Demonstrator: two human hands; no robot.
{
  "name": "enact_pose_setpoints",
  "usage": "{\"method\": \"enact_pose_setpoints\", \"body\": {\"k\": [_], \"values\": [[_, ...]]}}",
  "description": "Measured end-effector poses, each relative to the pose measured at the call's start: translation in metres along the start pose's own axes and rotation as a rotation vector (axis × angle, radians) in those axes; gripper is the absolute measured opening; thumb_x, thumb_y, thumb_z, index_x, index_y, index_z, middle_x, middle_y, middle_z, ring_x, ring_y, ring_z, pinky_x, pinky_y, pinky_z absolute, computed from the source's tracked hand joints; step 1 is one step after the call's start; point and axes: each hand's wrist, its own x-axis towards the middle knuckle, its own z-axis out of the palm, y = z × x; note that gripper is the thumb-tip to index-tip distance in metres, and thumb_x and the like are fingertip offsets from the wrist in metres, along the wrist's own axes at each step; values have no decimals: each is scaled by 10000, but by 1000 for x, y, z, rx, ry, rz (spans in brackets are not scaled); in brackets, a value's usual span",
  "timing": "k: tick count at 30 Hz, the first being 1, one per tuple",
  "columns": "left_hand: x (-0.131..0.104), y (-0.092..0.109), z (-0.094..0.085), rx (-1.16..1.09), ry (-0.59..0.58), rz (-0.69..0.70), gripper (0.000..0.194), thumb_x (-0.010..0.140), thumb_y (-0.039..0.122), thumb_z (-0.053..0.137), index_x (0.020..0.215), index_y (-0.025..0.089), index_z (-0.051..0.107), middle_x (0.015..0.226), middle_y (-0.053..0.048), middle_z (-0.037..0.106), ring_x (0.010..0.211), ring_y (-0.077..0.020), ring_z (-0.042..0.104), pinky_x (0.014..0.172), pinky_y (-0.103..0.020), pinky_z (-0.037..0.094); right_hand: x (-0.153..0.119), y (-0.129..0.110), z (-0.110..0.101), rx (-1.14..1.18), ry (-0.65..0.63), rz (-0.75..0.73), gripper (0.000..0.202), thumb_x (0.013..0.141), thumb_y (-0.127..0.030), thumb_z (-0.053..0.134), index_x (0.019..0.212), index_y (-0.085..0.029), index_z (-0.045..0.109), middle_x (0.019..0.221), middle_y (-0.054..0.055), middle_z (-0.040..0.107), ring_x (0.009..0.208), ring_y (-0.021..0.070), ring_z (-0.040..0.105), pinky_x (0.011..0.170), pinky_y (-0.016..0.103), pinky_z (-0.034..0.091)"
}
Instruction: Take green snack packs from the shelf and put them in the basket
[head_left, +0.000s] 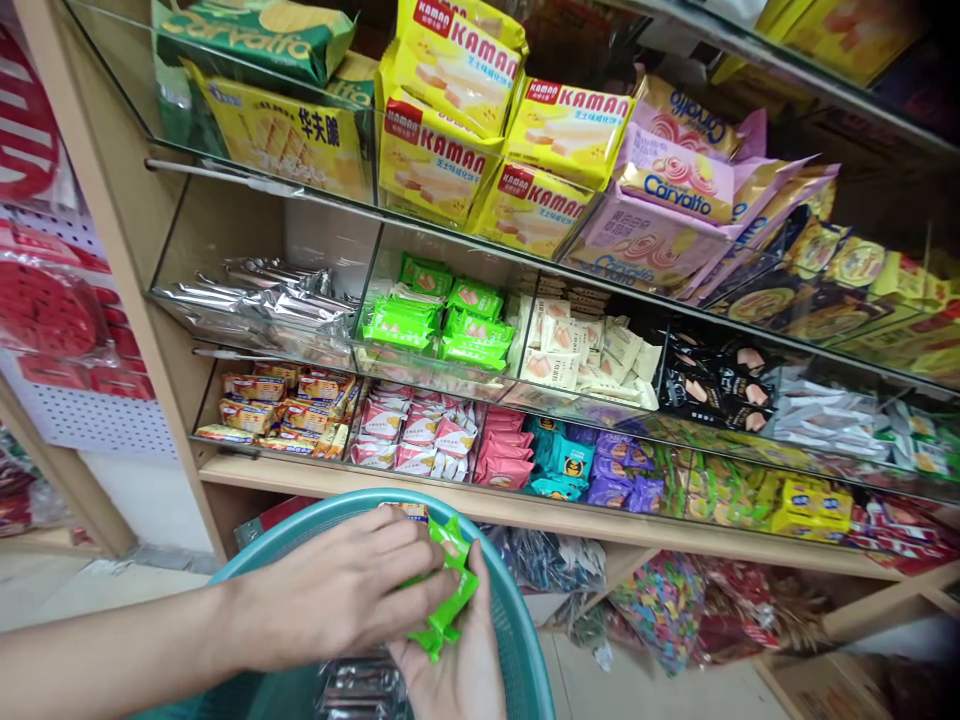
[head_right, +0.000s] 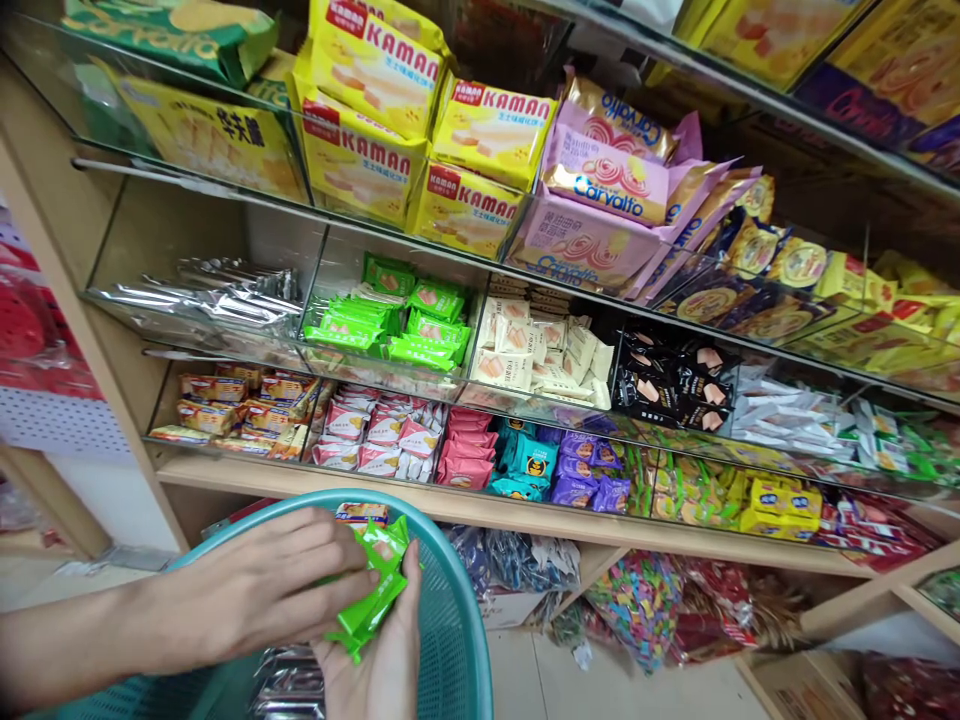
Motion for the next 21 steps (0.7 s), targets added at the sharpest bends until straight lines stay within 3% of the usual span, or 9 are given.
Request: {"method": "enact_pose_setpoints", "body": {"k": [5,10,15,21], "values": [[-1,-3,-6,-134,-15,-136,532,888,445,516,1335,180,399,1199,-118,582,1044,-244,542,891,-342,433,1,2,-1,-12,-16,-29,444,863,-537,463,1020,-183,681,927,89,745,733,179,690,590,282,528],[-1,2,-5,-223,-15,-259,530,855,418,580,1322,224,423,1146,-91,607,1021,-237,571,897,-351,457,0,5,-1,0,20,-38,457,876,-532,438,1013,-168,679,941,102,741,764,198,693,588,291,524],[7,2,-10,-243,37,-610,485,875,459,515,1284,208,441,1115,-95,602,991,-237,590,833,-355,498,1,5,1,-7,92,-82,439,847,-536,492,983,-163,678,908,86,747,718,187,687,639,322,537],[35,15,-14,-21,-136,-671,449,887,372,498,1278,153,464,1153,-147,586,1027,-295,581,840,-427,506,3,6,0,-9,136,-154,456,822,-560,514,1099,-216,628,921,49,746,801,194,687,687,340,541]]}}
